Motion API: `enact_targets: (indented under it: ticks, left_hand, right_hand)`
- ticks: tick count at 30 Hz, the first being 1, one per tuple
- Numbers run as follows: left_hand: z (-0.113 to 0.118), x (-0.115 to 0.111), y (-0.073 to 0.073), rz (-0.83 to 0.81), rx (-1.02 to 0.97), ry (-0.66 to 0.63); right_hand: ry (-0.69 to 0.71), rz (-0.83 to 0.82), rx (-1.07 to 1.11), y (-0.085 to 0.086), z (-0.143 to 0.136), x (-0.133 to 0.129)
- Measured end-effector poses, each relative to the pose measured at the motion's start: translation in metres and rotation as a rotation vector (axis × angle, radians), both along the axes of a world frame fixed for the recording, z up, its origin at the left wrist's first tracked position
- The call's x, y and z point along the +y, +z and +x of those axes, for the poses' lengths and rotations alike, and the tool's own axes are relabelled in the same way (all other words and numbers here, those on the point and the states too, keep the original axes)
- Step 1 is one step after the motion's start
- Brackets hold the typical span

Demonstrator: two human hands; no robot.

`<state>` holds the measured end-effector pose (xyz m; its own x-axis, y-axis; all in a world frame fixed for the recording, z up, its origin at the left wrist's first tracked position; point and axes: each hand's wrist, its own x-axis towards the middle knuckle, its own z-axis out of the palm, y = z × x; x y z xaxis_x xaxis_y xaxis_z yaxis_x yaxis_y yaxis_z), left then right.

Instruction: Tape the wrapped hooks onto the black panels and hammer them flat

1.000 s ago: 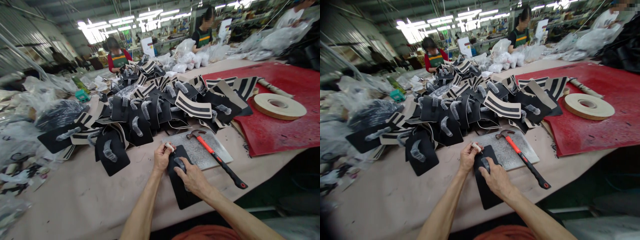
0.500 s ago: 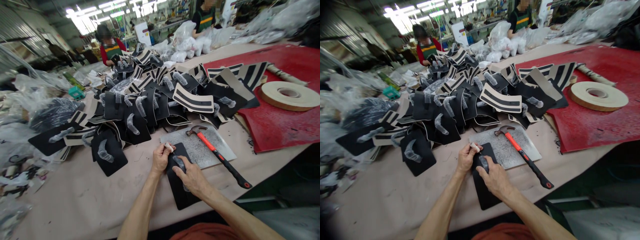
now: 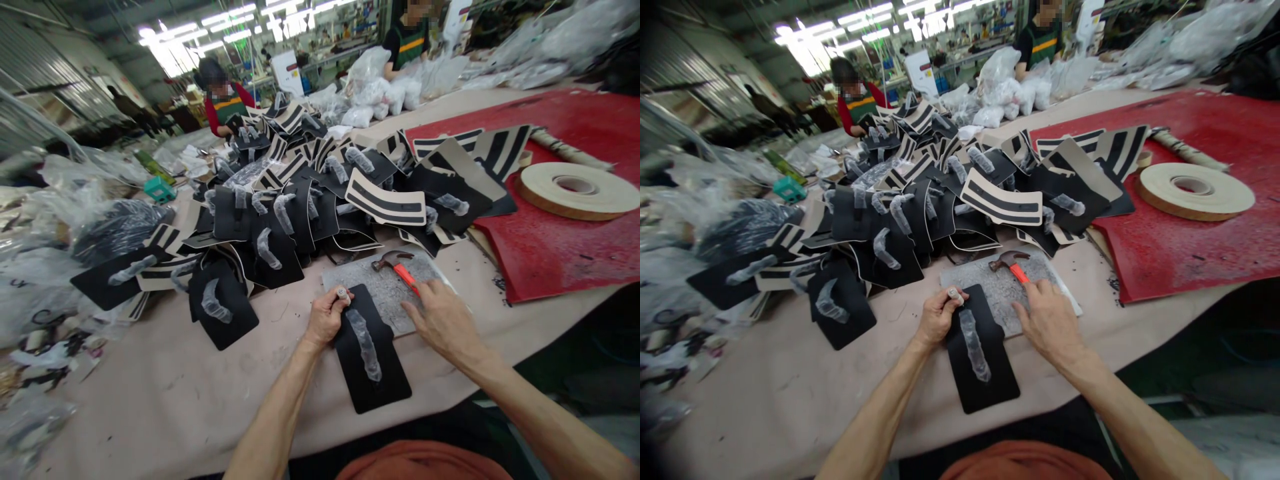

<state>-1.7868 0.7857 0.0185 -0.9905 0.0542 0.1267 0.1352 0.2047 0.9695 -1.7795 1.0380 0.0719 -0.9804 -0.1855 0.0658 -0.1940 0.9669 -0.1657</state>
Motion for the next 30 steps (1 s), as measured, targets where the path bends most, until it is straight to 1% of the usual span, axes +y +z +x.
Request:
enact_targets:
  ticks: [2,3,5,6,7,8,11,12,13,14,15,16,18,19,20,21,22,24,25,26,27,29,30]
  left_hand:
    - [0.000,-0.002,-0.002,0.010,0.000,-0.034]
    - [0.000,-0.003,-0.002,0.011,-0.001,-0.049]
    - [-0.002,-0.005,-0.003,0.011,-0.010,-0.076]
    - [-0.004,-0.006,-0.002,0.011,-0.015,-0.087]
    - [-0.005,-0.007,-0.002,0.009,-0.018,-0.098]
    - [-0.006,-0.007,-0.001,0.007,-0.018,-0.107]
    - [-0.008,-0.007,0.003,0.002,-0.003,-0.124]
    - [-0.008,-0.007,0.004,0.006,0.002,-0.126]
    - [-0.007,-0.007,0.004,0.012,0.005,-0.124]
    - [-0.007,-0.006,0.004,0.016,0.006,-0.122]
    - [-0.006,-0.006,0.004,0.015,0.007,-0.120]
    - [-0.006,-0.006,0.004,0.011,0.008,-0.117]
    - [-0.005,-0.006,0.003,0.003,0.010,-0.117]
    - [-0.005,-0.006,0.002,0.002,0.012,-0.116]
    - [-0.005,-0.007,0.001,0.002,0.013,-0.118]
    - [-0.005,-0.007,0.000,-0.001,0.017,-0.118]
    - [-0.005,-0.007,-0.001,-0.010,0.022,-0.120]
    - [-0.005,-0.008,-0.002,-0.033,0.032,-0.124]
    - [-0.005,-0.008,-0.003,-0.040,0.036,-0.124]
    - [-0.005,-0.008,-0.003,-0.041,0.040,-0.125]
    - [-0.005,-0.008,-0.003,-0.033,0.040,-0.125]
    - [-0.005,-0.007,-0.004,-0.010,0.034,-0.124]
    - [-0.005,-0.007,-0.004,-0.001,0.030,-0.125]
  right_hand:
    - [-0.012,0.149,-0.064,-0.002,-0.009,0.022]
    - [-0.007,0.176,-0.105,-0.003,-0.013,0.029]
    - [-0.010,0.152,-0.197,-0.001,-0.017,0.037]
    - [-0.036,0.095,-0.265,0.002,-0.018,0.038]
    - [-0.086,-0.017,-0.360,0.005,-0.018,0.037]
    - [-0.150,-0.192,-0.490,0.009,-0.018,0.035]
    - [-0.333,-0.861,-0.909,0.026,-0.012,0.024]
    - [-0.383,-1.009,-0.995,0.033,-0.009,0.020]
    - [-0.417,-1.074,-1.019,0.041,-0.005,0.015]
    - [-0.426,-1.062,-0.980,0.048,-0.001,0.010]
    - [-0.398,-1.000,-0.871,0.056,0.002,0.005]
    - [-0.329,-0.912,-0.719,0.063,0.006,0.000]
    - [-0.135,-0.713,-0.350,0.072,0.011,-0.007]
    - [-0.042,-0.612,-0.192,0.074,0.013,-0.008]
    - [0.042,-0.510,-0.081,0.074,0.014,-0.009]
    - [0.118,-0.400,-0.027,0.073,0.015,-0.009]
    - [0.183,-0.283,-0.026,0.072,0.015,-0.008]
    - [0.292,-0.068,-0.107,0.076,0.012,-0.005]
    - [0.325,-0.007,-0.138,0.081,0.010,-0.004]
    - [0.342,0.007,-0.132,0.090,0.008,-0.004]
    - [0.343,-0.027,-0.087,0.102,0.006,-0.006]
    - [0.286,-0.208,0.105,0.124,0.003,-0.012]
    - [0.223,-0.327,0.230,0.132,0.004,-0.016]
